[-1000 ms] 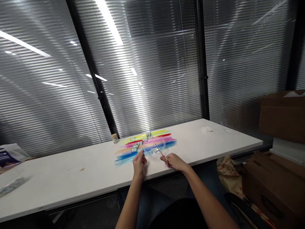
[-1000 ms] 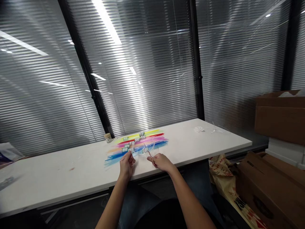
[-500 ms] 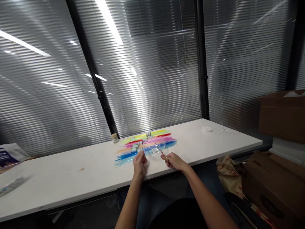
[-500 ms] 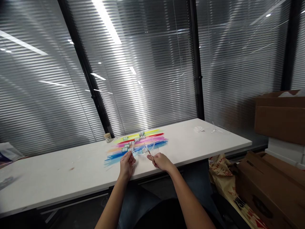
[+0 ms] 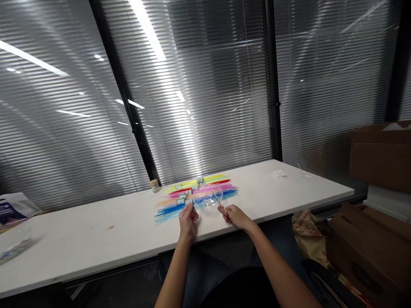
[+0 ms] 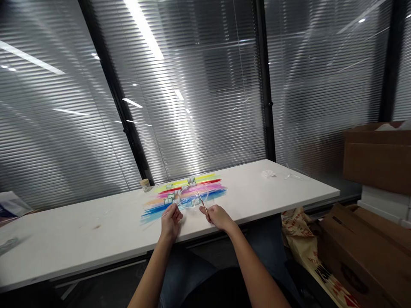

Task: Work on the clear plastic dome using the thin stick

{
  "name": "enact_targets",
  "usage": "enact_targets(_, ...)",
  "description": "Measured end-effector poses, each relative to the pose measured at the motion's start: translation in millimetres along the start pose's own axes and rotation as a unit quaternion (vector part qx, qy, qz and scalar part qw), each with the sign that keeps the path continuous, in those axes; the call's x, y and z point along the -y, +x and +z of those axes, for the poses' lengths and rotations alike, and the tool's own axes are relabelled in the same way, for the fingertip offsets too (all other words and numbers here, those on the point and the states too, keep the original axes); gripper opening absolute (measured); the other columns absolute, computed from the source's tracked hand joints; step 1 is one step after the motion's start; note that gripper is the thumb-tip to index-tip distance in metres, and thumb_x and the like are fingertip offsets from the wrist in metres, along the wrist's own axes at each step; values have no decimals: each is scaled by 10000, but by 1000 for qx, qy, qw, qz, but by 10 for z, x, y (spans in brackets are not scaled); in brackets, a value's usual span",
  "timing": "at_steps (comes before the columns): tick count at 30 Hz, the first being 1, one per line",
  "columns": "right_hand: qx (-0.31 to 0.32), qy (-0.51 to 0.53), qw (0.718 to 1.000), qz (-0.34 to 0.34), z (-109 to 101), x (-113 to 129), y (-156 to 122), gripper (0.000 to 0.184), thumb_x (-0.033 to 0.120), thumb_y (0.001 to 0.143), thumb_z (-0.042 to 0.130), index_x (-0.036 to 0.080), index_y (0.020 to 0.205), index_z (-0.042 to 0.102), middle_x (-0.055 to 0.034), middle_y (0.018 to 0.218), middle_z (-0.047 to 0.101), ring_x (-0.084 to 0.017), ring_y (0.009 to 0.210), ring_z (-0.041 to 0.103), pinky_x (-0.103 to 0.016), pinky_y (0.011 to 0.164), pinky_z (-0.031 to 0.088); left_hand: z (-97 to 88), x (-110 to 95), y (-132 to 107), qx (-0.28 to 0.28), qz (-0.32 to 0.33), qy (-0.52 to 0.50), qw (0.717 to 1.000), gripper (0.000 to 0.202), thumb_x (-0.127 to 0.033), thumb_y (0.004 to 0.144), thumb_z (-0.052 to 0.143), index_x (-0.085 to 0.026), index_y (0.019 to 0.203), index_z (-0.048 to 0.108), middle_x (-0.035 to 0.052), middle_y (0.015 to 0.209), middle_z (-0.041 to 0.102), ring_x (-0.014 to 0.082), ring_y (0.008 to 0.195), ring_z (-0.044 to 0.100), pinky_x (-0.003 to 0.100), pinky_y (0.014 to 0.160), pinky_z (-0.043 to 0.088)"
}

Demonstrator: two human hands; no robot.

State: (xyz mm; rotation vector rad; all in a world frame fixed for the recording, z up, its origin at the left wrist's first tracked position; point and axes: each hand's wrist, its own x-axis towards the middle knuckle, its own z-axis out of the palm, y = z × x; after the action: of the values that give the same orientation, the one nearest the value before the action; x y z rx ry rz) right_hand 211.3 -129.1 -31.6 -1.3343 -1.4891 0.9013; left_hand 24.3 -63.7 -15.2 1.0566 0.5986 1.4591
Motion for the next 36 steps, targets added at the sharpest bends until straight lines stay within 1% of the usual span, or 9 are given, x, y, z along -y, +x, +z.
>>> enact_targets(7,41,-22,999,-7,-20,-12,-5,631,686,830,473,176,460,454,19,435,413,-104,446,384,-257,530,318,-1,2,3,4,-3,-7,1000,443,-439,595,791,-176,581,434,-80,510,303,48,440,277,184,421,256)
enact_targets(13,62,-46,997,-5,-41,26,-30,646,693,833,462,168,456,480,20,418,406,-102,435,380,-257,522,314,-7,3,6,-2,-3,-24,1000,424,-402,580,803,-174,580,445,-79,506,305,50,441,275,183,415,260)
enact_targets(16,54,-51,997,-7,-36,26,-27,630,672,835,479,170,454,480,19,414,402,-105,431,380,-261,518,309,-8,0,4,-5,-2,-31,999,422,-396,595,798,-174,573,439,-78,502,301,51,438,276,183,413,261)
enact_targets(19,28,-5,1000,-6,-24,9,-16,608,660,836,481,180,465,451,15,433,415,-105,433,376,-261,505,301,-3,-8,1,-6,0,-37,999,422,-410,615,791,-174,582,443,-76,507,312,49,434,276,181,409,264)
enact_targets(21,24,17,1000,-6,-18,2,-13,603,659,840,472,182,474,443,14,443,422,-102,431,368,-259,496,293,1,-13,-1,-8,1,-41,999,419,-418,615,791,-172,589,452,-74,513,325,46,432,275,179,404,262)
enact_targets(25,37,-9,999,1,-23,19,-28,613,677,822,492,175,473,451,21,434,410,-94,425,351,-254,487,279,1,-18,-4,-4,-4,-43,999,429,-412,607,796,-168,575,445,-72,511,340,46,434,273,180,403,260)
enact_targets(29,37,-25,999,6,-25,28,-39,625,697,813,490,173,474,452,27,430,400,-88,418,334,-251,481,270,-2,-17,-4,6,-6,-39,999,436,-412,614,790,-169,564,431,-76,496,327,46,429,260,182,403,253)
enact_targets(36,37,-27,999,5,-20,10,-14,635,708,812,480,173,472,455,20,432,411,-93,425,355,-251,485,280,1,-10,-6,14,-8,-37,999,442,-413,601,798,-170,562,431,-77,493,324,48,431,269,186,414,256)
